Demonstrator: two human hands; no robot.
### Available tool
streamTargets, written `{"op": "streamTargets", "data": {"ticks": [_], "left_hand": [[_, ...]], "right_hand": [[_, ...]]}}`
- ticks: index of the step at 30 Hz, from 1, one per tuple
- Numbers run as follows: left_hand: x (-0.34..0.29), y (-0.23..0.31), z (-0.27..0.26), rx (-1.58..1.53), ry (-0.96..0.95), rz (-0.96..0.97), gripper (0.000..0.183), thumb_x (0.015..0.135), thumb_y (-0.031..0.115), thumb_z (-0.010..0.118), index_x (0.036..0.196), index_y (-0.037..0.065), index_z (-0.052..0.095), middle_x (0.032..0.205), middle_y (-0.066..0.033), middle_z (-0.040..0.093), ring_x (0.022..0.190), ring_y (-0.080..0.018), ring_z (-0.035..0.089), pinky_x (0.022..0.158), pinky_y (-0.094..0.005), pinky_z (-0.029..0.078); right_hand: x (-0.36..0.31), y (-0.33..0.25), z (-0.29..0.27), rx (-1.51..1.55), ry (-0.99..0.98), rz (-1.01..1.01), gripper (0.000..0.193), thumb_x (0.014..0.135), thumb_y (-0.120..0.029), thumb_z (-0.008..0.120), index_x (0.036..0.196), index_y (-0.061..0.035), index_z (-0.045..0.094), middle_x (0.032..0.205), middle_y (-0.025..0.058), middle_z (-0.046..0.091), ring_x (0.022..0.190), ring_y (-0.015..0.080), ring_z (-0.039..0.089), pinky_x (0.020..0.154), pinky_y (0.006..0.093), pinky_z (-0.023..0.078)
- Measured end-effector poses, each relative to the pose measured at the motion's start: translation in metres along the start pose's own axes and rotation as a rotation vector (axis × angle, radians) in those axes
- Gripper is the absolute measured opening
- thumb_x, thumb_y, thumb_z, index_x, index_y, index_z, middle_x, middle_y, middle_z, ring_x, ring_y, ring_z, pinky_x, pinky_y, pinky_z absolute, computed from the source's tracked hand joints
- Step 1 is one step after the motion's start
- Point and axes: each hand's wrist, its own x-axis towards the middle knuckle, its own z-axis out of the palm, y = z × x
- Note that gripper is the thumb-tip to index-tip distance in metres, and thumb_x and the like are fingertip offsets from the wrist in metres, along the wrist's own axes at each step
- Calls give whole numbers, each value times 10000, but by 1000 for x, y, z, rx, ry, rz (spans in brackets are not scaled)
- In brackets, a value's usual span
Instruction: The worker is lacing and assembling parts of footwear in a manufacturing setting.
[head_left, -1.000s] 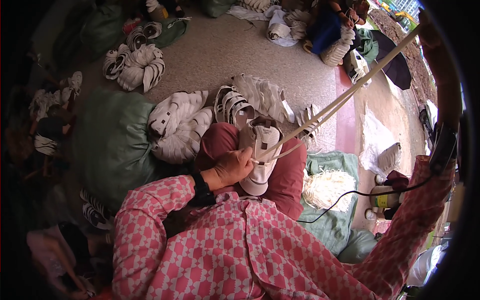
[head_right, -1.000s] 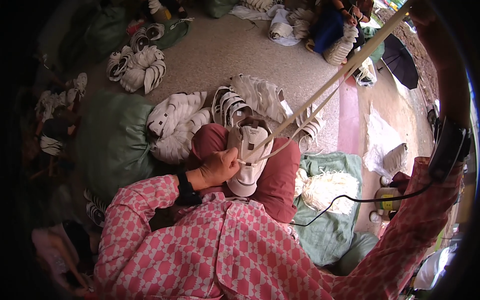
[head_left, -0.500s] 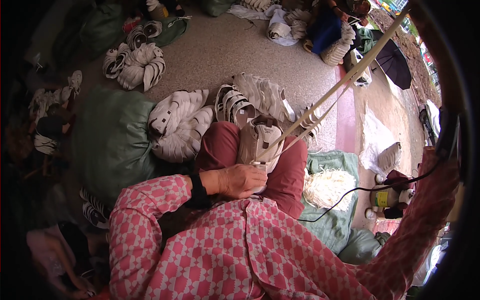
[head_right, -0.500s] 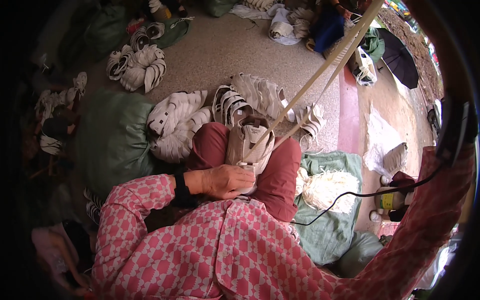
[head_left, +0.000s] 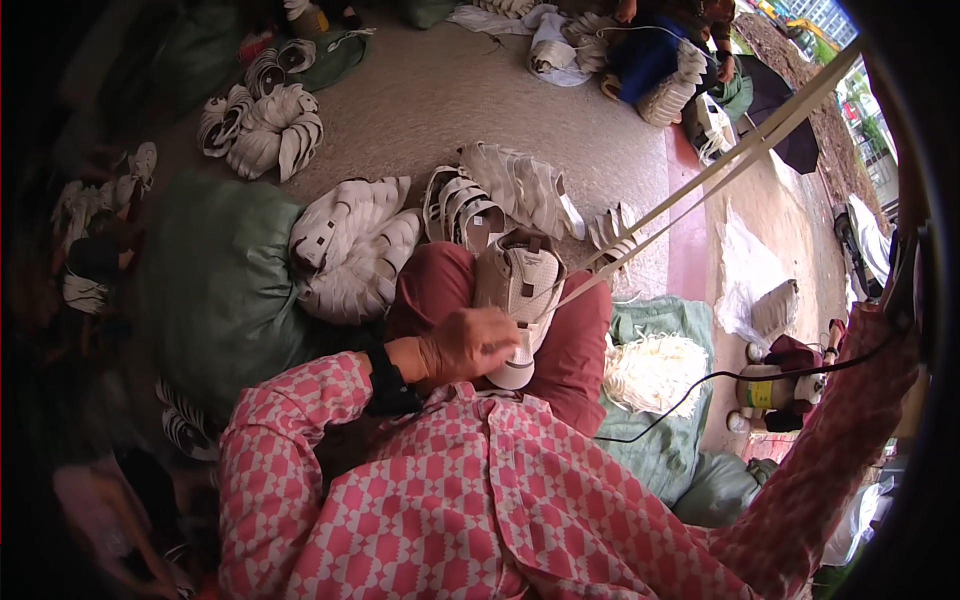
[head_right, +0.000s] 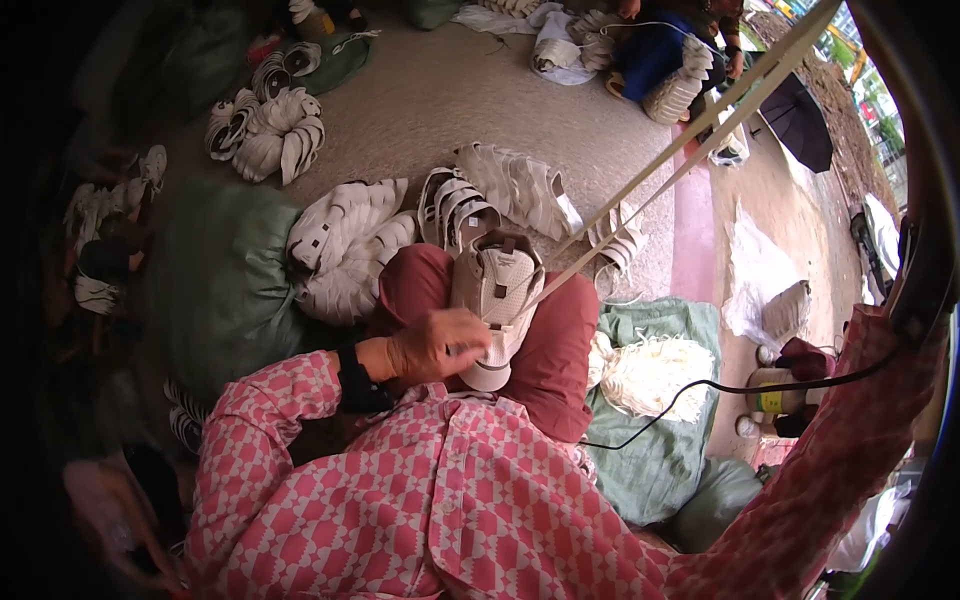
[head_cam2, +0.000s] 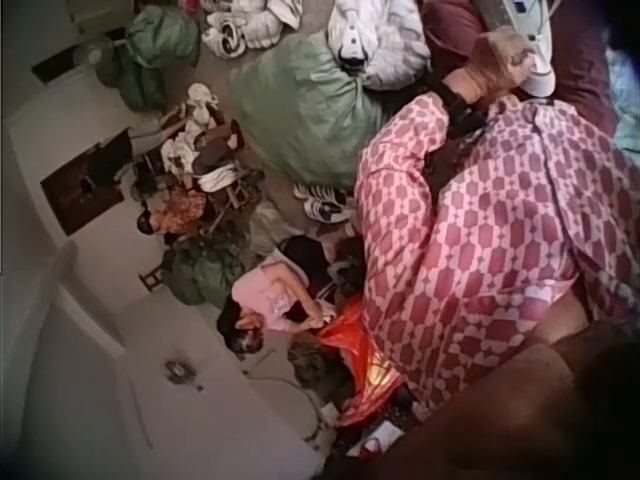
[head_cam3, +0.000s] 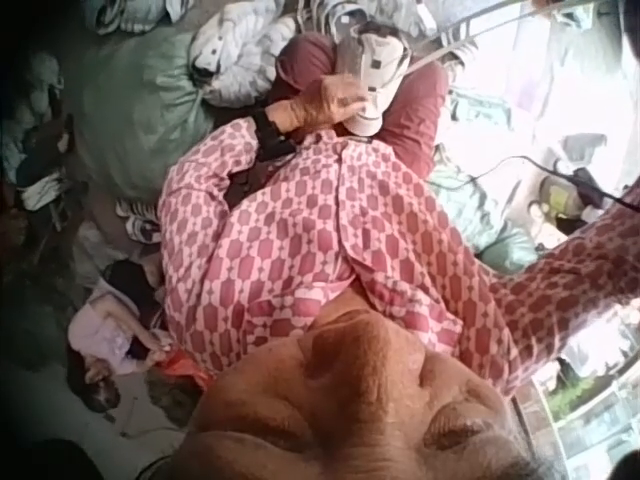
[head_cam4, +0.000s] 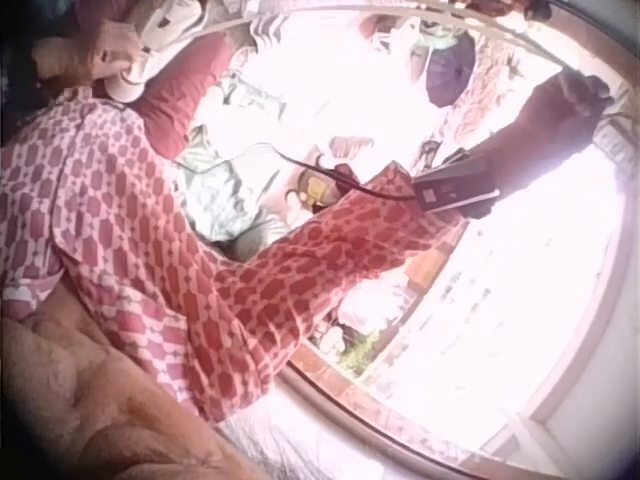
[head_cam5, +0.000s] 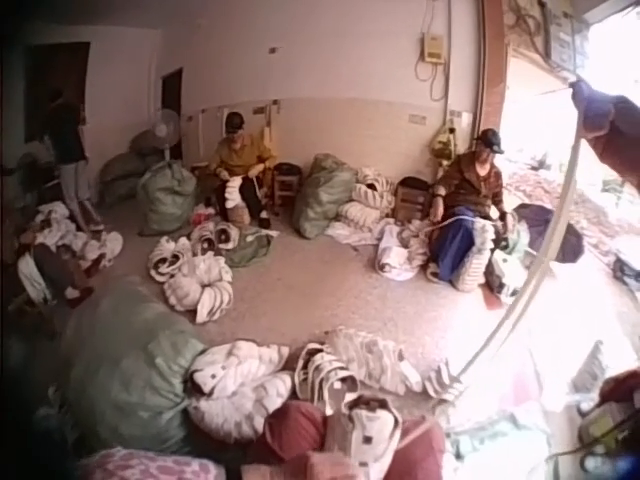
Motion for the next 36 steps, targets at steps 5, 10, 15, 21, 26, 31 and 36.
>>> {"op": "streamTargets", "data": {"ticks": [5,10,15,21,26,31,36], "left_hand": [[43,2,-34,-160,197,-260,232,800,28,610,1031,24,627,1000,-87,675,901,-184,643,801,-279,503],[78,0,-40,-251,-225,-66,614,695,31,492,1308,7,472,1180,-124,628,1141,-204,549,1034,-351,379],[83,-7,-32,-914,-166,-436,538,781,71,532,1309,-4,456,1150,-130,627,1132,-201,559,1030,-345,388],[85,-4,-13,-232,-452,-178,152,870,97,654,998,18,633,954,-56,627,914,-117,595,794,-264,480],[72,1,-15,-609,79,-534,435,1031,380,399,733,81,504,725,-66,590,635,-115,548,549,-258,449],[16,-16,-69,-1057,588,-543,423,1038,406,334,734,120,407,676,-71,517,667,-221,560,585,-338,477],[-66,-27,-128,-1077,893,-736,391,1014,416,395,762,123,461,707,-42,509,701,-213,562,602,-362,498]], "right_hand": [[-18,23,33,21,-9,0,142,986,-86,455,1102,-13,492,796,36,573,581,104,489,518,238,422],[-23,31,50,55,7,-27,173,982,-74,459,1139,-7,480,797,32,561,586,99,477,519,230,412],[-26,35,59,104,25,-42,209,977,-63,464,1176,0,469,798,27,549,591,94,464,520,222,402],[-26,33,47,169,57,-62,255,972,-50,470,1221,7,455,799,21,535,597,87,449,521,212,390],[-40,27,-46,245,270,-171,296,968,-39,474,1258,14,443,800,16,523,602,82,437,522,204,380],[-85,31,-227,416,613,-463,338,963,-28,479,1295,20,432,801,11,511,607,76,424,523,195,371],[-105,156,-293,849,798,-247,352,955,-12,488,1303,25,443,800,17,504,608,80,436,520,199,384]]}}
